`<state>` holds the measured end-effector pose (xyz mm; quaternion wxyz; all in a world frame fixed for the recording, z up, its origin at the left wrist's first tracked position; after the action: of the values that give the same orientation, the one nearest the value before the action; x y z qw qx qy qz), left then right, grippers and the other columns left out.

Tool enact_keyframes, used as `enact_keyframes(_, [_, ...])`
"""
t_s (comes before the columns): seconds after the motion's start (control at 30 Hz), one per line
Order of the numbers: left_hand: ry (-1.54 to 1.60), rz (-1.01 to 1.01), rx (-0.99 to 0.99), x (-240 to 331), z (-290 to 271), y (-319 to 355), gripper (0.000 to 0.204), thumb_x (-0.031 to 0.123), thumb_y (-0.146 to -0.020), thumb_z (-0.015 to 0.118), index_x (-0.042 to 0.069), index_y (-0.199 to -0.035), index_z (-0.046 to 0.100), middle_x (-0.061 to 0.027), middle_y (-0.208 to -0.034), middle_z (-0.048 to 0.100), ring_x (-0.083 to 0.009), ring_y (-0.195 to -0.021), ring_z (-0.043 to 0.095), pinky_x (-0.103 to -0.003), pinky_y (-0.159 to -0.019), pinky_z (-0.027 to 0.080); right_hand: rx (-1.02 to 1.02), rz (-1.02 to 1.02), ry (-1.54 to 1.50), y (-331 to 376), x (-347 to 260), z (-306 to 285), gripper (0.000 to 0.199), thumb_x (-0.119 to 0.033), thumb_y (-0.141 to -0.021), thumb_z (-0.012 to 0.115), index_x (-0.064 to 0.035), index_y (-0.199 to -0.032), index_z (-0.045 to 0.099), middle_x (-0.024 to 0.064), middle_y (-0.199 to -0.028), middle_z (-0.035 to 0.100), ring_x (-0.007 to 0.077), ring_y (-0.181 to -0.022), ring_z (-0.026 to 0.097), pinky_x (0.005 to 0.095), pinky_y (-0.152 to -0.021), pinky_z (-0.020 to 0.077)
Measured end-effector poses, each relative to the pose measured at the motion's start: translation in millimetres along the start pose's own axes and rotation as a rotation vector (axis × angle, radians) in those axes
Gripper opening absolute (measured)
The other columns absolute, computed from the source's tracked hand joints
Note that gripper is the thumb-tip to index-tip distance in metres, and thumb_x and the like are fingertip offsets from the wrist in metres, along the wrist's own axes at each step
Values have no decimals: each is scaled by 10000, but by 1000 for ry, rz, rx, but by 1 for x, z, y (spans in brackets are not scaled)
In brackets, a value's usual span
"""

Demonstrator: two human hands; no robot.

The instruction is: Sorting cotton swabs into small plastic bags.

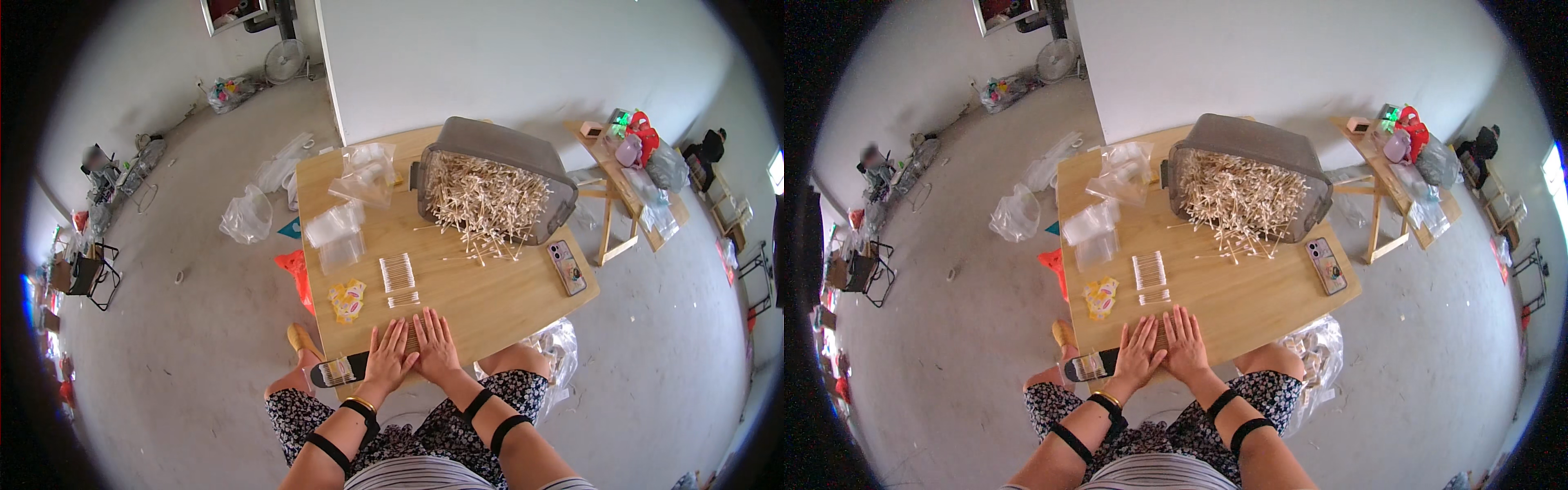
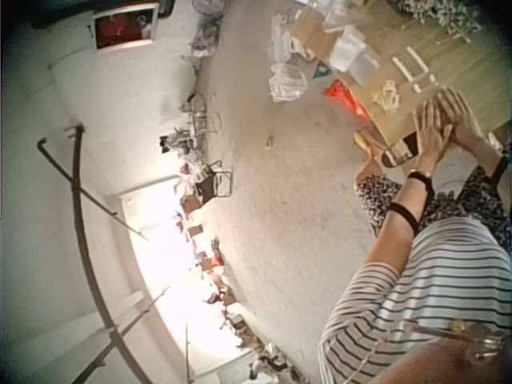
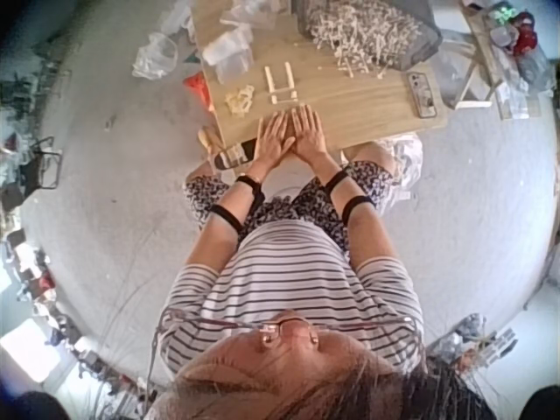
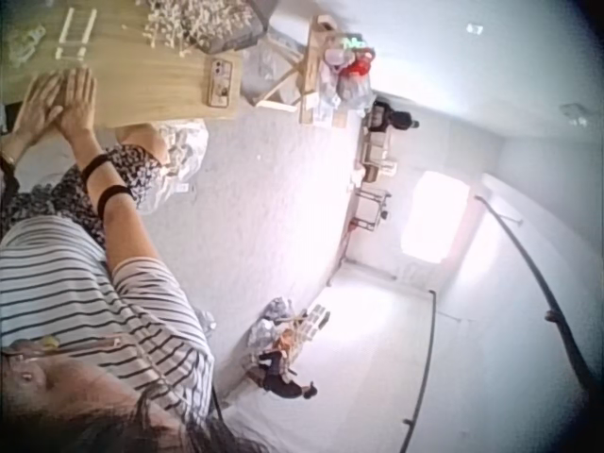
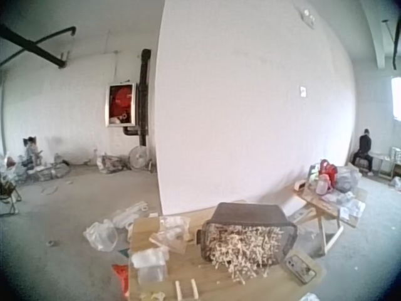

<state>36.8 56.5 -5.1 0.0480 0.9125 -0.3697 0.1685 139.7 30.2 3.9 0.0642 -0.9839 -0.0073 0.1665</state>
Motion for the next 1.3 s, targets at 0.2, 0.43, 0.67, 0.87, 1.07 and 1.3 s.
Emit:
enact_keyframes(0.2, [21,-100,-6,-20,-9,9,764,540,-1016,346,26,-1567,219,-149,-1632,224,-303,-1524,171,-542,-1229,70,-52,-11,81,-1,-4,10,889,-529,-893,558,-2,-1545,260,242,-1619,189,373,-1521,144,510,-1237,116])
enact_keyframes(0.43, [66,-502,333,-118,-60,93,734,492,-1031,365,-5,-1552,223,-208,-1612,223,-361,-1499,205,-538,-1216,127,-88,-2,162,8,-16,16,849,-565,-947,492,-17,-1552,258,211,-1628,192,341,-1528,131,501,-1240,113])
enact_keyframes(0.67, [658,-1013,544,-198,-1,161,641,531,-980,557,-23,-1302,532,-212,-1121,671,-308,-1094,637,-373,-932,482,-136,-91,97,13,-83,37,771,-478,-980,477,-16,-1554,247,202,-1636,171,338,-1528,136,487,-1243,112])
enact_keyframes(0.87, [744,-1044,706,-199,10,162,494,474,-973,601,0,-839,555,-76,-739,589,-167,-708,566,-337,-655,461,-94,-107,54,13,-90,35,741,-394,-964,526,-26,-1550,260,212,-1627,188,351,-1522,152,501,-1237,124])
enact_keyframes(1.07, [596,-1065,676,-173,-14,147,487,429,-972,620,-30,-809,624,-88,-687,624,-153,-698,605,-346,-670,479,-101,-104,59,16,-91,35,725,-383,-969,516,-52,-1559,255,202,-1630,187,348,-1522,155,508,-1235,121])
enact_keyframes(1.3, [633,-909,743,-179,-16,150,539,441,-954,634,-68,-779,661,-164,-646,648,-238,-581,602,-377,-608,476,-123,-121,92,15,-105,39,725,-406,-978,490,-65,-1568,242,176,-1640,179,327,-1529,142,508,-1235,114])
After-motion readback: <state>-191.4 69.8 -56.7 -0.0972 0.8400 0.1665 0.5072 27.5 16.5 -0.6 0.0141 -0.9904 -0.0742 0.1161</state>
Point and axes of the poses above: each hand's wrist, its own y-axis away from the middle knuckle, its own z-axis out of the palm, x = y × z, the point moved 8 cm from there along -y, towards the middle knuckle
